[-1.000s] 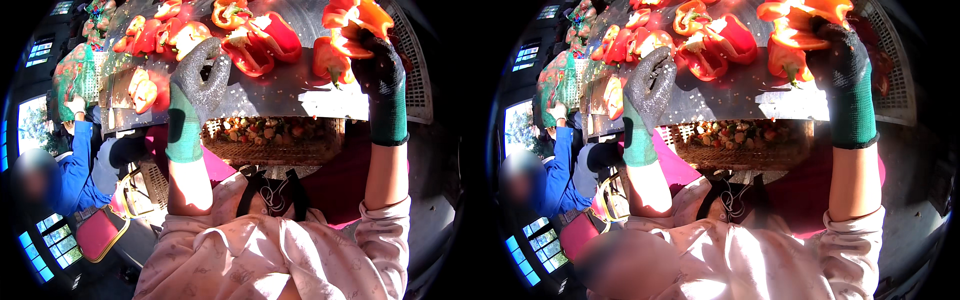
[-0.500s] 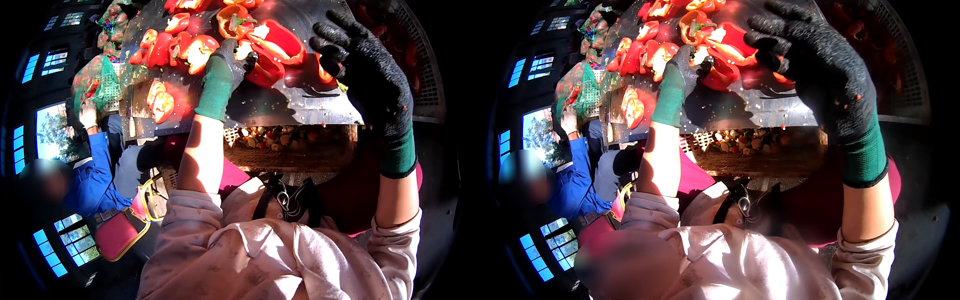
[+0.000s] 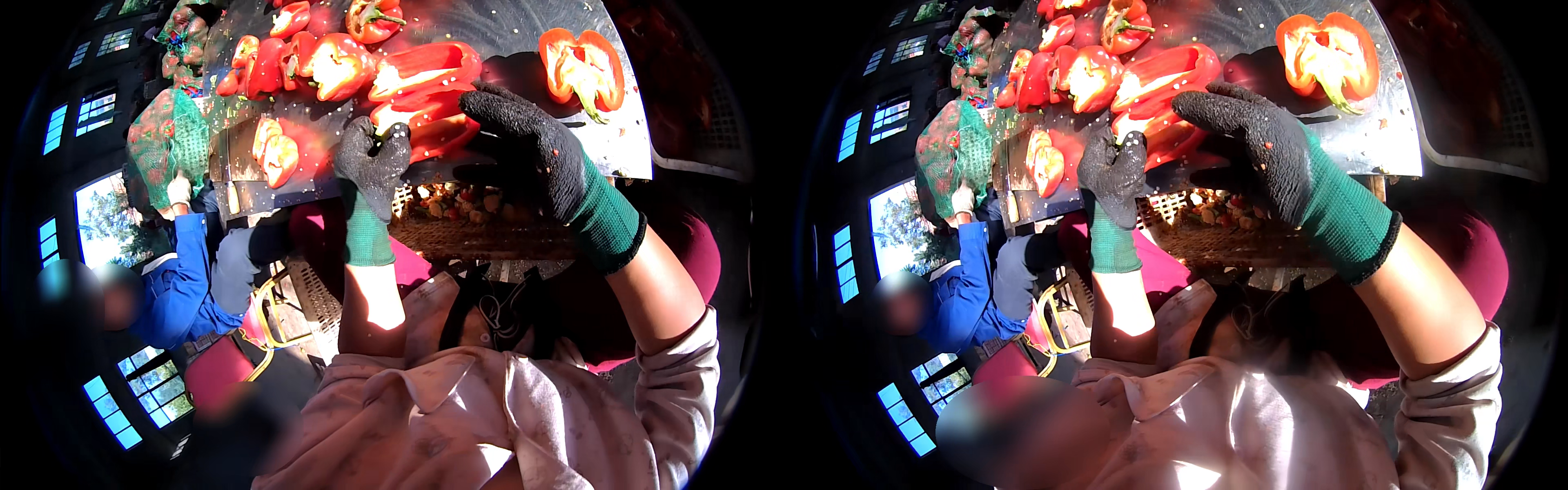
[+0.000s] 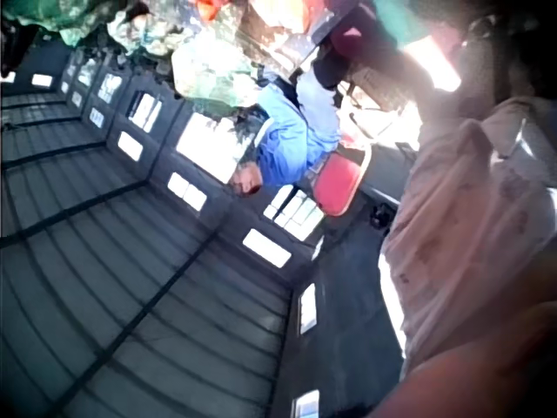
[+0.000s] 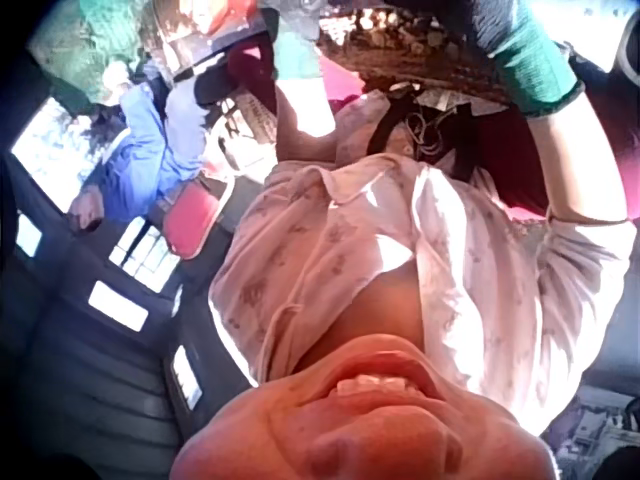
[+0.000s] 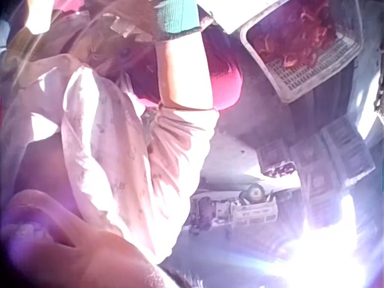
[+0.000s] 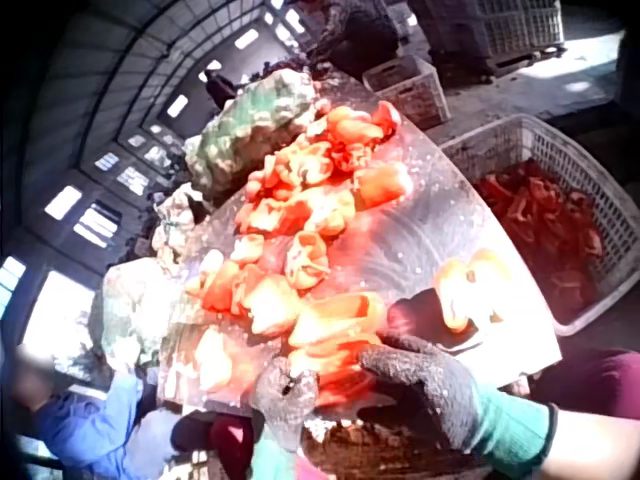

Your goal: The person removes the stems and seeds from red bell peppers by hand, placing the cleaned peppers into a white basket. The work is performed at a metal table in a warehouse-like setting with other workers nearby.

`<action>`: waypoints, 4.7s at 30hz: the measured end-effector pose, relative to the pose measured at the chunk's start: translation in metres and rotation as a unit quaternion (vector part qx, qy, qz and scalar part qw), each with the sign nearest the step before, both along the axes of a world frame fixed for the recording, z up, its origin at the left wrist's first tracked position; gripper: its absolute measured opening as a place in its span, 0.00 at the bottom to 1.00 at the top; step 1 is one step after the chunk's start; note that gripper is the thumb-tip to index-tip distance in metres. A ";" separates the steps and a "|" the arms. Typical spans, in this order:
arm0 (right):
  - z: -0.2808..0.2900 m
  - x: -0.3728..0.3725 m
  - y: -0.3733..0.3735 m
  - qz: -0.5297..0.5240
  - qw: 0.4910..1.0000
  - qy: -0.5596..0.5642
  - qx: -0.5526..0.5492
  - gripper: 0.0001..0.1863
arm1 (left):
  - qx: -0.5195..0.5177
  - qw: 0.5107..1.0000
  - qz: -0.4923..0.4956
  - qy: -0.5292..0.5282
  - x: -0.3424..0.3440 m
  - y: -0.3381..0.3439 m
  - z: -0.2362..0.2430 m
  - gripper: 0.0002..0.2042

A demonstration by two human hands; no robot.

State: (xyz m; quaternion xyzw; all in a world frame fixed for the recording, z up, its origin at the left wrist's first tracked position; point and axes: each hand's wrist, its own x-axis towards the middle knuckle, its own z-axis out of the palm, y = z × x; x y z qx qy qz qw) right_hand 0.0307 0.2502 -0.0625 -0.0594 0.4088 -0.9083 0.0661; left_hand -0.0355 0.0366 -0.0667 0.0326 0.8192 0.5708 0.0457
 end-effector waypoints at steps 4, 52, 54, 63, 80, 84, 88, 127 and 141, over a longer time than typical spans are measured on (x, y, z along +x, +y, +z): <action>-0.021 -0.008 0.010 -0.070 0.933 0.210 0.282 0.22 | -0.051 0.998 -0.012 0.035 0.022 0.021 0.005 0.07; 0.000 -0.019 0.007 -0.106 0.948 -0.083 0.289 0.39 | -0.152 0.988 -0.036 -0.012 -0.044 0.067 0.014 0.28; 0.002 -0.027 -0.002 -0.149 0.944 -0.004 0.294 0.42 | -0.201 0.978 -0.001 -0.058 -0.051 0.082 -0.004 0.26; -0.024 -0.048 0.022 -0.181 0.917 -0.042 0.354 0.25 | -0.496 0.858 -0.062 0.121 -0.050 0.096 -0.034 0.15; -0.024 -0.036 0.026 -0.086 0.955 -0.051 0.280 0.22 | -0.232 0.960 0.017 0.155 -0.020 0.050 -0.002 0.11; -0.017 -0.036 0.018 -0.105 0.942 -0.002 0.319 0.22 | -0.161 0.974 0.053 0.151 -0.026 0.043 -0.006 0.10; -0.015 -0.026 0.066 -0.138 0.770 0.236 0.576 0.22 | 0.163 0.982 0.042 0.092 -0.035 0.054 0.034 0.05; 0.049 0.005 0.050 -0.289 0.767 0.264 0.508 0.22 | 0.151 0.981 -0.006 0.124 -0.009 0.086 0.102 0.03; 0.039 -0.008 0.155 -0.317 0.706 0.202 0.600 0.35 | -0.210 0.956 -0.020 0.202 0.001 -0.040 -0.029 0.23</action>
